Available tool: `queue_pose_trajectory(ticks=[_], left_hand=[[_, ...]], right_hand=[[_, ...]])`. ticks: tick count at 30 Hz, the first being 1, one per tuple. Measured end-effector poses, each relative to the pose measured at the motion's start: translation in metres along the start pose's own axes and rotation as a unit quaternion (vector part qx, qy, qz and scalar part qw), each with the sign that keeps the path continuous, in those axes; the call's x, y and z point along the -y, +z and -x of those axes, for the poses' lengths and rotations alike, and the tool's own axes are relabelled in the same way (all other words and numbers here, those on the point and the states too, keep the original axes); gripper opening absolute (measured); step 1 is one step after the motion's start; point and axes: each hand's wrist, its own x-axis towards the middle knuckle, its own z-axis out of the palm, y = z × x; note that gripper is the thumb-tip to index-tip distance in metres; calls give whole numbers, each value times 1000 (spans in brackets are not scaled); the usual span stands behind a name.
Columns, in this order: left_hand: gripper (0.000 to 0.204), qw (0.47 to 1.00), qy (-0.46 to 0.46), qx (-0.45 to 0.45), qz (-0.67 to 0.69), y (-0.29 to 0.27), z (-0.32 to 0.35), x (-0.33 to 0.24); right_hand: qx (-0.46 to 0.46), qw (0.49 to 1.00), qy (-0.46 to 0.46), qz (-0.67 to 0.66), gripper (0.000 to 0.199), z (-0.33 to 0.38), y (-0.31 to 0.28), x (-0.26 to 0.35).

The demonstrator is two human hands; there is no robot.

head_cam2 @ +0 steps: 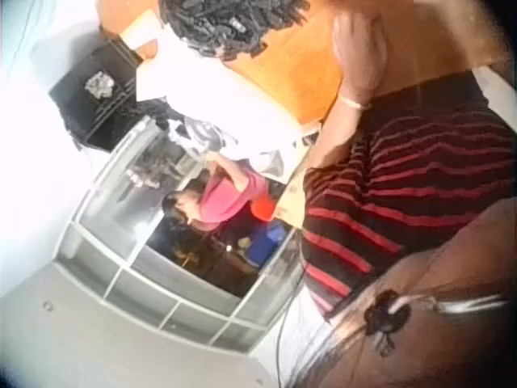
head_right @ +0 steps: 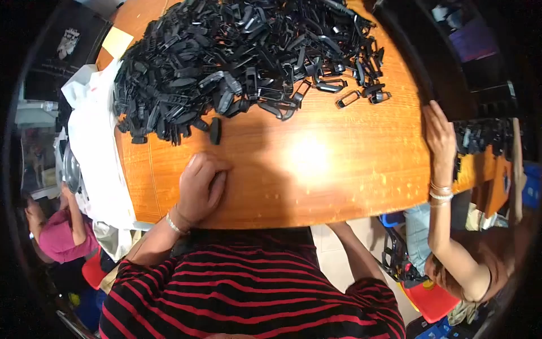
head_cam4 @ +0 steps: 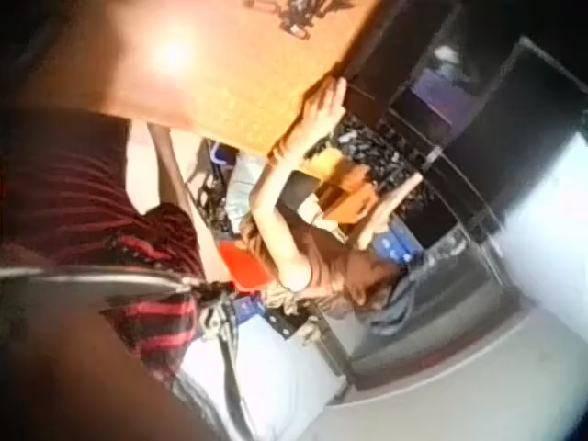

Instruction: Assembling and inspecting small black plastic clips on a workbench.

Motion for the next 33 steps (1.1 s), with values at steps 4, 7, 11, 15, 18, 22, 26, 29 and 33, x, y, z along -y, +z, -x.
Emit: queue_pose_trajectory(ticks=[4, 7, 11, 15, 18, 22, 26, 29, 33], left_hand=[[19, 997, -31, -29, 70, -13, 22, 9], [18, 978, -84, -1, 192, -18, 25, -2], [26, 879, -120, -6, 461, -5, 41, -8], [29, 812, -189, -73, 547, -13, 51, -10], [27, 801, -181, -116, 558, -11, 61, 5], [24, 778, -162, -161, 585, -18, 57, 5], [21, 760, -197, -160, 598, -26, 53, 13], [20, 768, -238, -116, 584, -29, 50, 16], [21, 770, -198, -152, 587, -23, 45, 16]], right_hand=[[211, 919, 246, -223, 11, 4, -155, 135], [155, 900, 149, -380, 6, -13, -231, 209], [12, 900, 61, -431, 9, -79, -210, 292], [24, 871, -41, -489, 10, -129, -156, 331], [42, 856, -104, -505, 10, -144, -140, 339], [57, 882, -130, -448, 12, -158, -142, 343], [-161, 963, -212, -29, 16, -188, -168, 308], [-238, 958, -123, 100, 19, -205, -192, 295], [-191, 964, -95, 160, 20, -217, -190, 285]])
